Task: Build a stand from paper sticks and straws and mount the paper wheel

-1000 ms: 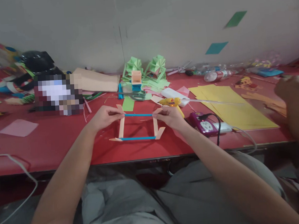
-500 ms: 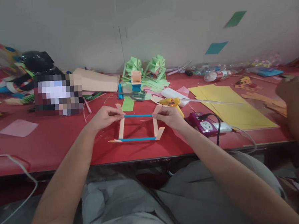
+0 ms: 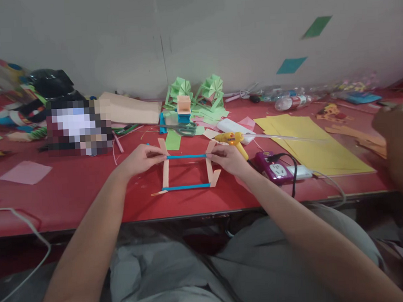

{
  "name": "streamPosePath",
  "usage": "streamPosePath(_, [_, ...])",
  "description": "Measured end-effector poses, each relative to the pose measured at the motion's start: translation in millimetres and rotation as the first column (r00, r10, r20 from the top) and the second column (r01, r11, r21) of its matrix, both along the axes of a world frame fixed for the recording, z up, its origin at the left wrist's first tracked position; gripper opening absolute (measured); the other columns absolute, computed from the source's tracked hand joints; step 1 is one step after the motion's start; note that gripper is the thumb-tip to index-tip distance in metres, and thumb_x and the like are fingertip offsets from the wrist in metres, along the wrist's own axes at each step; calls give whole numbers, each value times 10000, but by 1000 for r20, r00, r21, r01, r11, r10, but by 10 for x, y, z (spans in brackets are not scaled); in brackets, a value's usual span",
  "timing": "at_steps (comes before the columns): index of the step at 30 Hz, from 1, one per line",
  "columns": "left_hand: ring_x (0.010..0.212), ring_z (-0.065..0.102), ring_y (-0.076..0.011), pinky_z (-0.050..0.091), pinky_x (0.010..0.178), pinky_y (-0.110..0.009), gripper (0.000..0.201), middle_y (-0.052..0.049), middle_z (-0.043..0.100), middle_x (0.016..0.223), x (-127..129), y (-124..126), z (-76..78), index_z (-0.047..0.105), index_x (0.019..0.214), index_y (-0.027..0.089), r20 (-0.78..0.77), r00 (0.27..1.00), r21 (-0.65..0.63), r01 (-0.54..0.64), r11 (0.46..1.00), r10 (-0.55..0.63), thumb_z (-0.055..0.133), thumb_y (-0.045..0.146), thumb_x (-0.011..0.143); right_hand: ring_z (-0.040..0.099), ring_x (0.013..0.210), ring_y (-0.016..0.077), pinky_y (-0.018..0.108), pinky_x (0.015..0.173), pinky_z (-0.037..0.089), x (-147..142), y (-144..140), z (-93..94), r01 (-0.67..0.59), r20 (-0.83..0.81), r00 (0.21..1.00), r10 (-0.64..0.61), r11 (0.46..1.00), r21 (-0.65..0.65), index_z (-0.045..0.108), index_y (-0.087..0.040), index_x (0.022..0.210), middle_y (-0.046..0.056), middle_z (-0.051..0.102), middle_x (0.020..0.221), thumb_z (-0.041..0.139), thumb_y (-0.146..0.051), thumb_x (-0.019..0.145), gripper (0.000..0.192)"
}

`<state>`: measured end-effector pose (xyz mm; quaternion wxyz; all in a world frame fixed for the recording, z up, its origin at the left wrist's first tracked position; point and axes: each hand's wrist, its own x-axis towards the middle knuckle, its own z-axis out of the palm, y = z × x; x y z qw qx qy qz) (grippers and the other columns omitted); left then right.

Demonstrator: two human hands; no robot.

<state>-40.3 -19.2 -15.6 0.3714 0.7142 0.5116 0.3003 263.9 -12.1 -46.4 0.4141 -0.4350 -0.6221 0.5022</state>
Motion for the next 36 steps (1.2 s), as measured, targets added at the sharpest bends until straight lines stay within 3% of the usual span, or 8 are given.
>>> streamPosePath(5, [891,710,-261,558,836,-363,398,-85,784,928,-19,4,-32,799,889,179,-7,1000,26,10,1000,-10,753,539,725,634,716,201,353,692,533,-2,15,-67,5,107,994,-19,991,130,729,-184,771,47,700,754,724,-466,759,282])
streamPosePath(15, [798,658,-198,509,745,-298,299,-66,743,880,-11,20,-67,758,824,184,-145,989,188,15,982,13,690,475,801,688,810,241,367,742,549,-60,12,-179,94,361,892,-272,893,439,717,-187,883,88,749,873,640,-254,834,113])
streamPosePath(20, [817,679,-219,506,769,-307,287,-59,746,861,-64,72,-129,760,839,186,-200,977,194,-33,980,72,676,457,801,691,927,249,380,836,542,41,-119,107,32,419,842,-341,806,592,710,-170,986,119,745,984,518,-189,898,212])
streamPosePath(23, [789,687,-221,513,749,-301,270,-50,752,828,-60,98,-118,761,819,186,-199,977,182,-44,982,81,678,441,783,705,884,218,349,814,552,16,-56,409,31,424,848,-318,829,559,689,-169,1106,98,749,991,448,-166,933,296])
streamPosePath(26, [774,688,-216,514,735,-291,247,-43,752,813,-47,103,-96,756,805,185,-191,979,181,-40,983,75,673,416,782,704,971,207,320,851,543,-160,293,720,25,559,760,-332,874,484,645,-153,1230,108,731,1135,413,-105,930,382])
streamPosePath(28, [776,684,-213,510,732,-288,240,-41,749,814,-45,92,-84,752,804,182,-196,978,186,-39,982,76,666,407,795,654,1135,224,305,922,514,-331,659,876,-20,774,549,-316,921,390,621,-154,1293,116,686,1268,454,-69,914,423])
streamPosePath(30, [788,677,-208,503,734,-284,240,-40,744,824,-48,75,-77,747,806,179,-198,978,189,-29,982,67,650,398,816,619,1195,276,332,961,497,-491,1049,953,-31,829,483,-282,940,338,643,-118,1265,153,674,1276,545,-46,875,408])
streamPosePath(36, [751,636,-188,474,698,-277,255,-40,712,781,-47,67,-70,738,792,171,-247,968,205,7,979,45,607,380,856,634,1092,230,433,909,555,-668,1792,756,-33,899,385,-209,970,239,600,-193,1273,98,611,1289,617,-367,963,356])
